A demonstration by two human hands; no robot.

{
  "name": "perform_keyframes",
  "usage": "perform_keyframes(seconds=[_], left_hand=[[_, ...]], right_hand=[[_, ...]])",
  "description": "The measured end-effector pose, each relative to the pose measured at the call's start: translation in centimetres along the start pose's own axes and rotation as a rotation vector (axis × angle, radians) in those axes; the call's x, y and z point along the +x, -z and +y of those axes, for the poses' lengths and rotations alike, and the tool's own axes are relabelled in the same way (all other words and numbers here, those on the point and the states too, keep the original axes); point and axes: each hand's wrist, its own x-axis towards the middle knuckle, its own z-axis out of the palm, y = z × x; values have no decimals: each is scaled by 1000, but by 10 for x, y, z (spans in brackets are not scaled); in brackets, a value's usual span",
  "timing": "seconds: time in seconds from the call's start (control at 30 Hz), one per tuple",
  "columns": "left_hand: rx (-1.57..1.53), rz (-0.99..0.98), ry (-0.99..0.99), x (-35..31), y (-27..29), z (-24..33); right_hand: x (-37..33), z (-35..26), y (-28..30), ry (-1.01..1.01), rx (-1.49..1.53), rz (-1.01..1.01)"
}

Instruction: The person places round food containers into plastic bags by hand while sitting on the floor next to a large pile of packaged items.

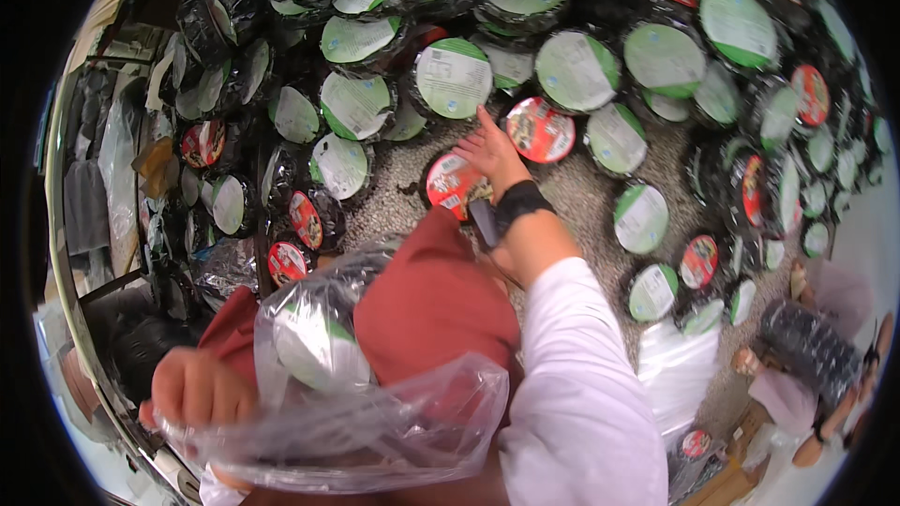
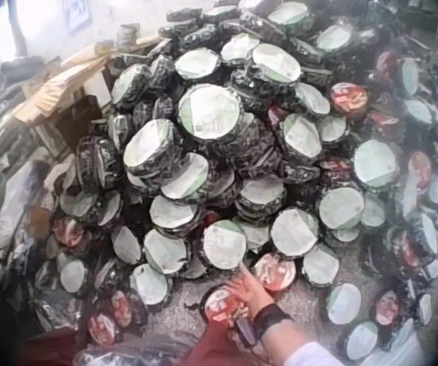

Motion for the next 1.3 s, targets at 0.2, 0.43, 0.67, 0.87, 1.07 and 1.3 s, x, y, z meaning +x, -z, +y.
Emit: perform_keyframes(seconds=[0.2,0.43,0.67,0.87,1.07,1.3], left_hand=[[29,360,76,-7,10,56],[51,522,-98,-32,16,43],[986,1295,-331,-98,-58,0],[950,1395,-393,-57,-138,-35],[927,1451,-503,17,-151,-50],[645,1050,-434,-3,-197,-41]], right_hand=[[69,-1,-24,56,245,-14],[-69,-123,35,843,-742,165],[-23,-221,60,498,-899,373],[-53,-163,69,612,-1002,182],[-233,-77,6,700,-324,-478],[-423,19,-126,769,-937,-816]])
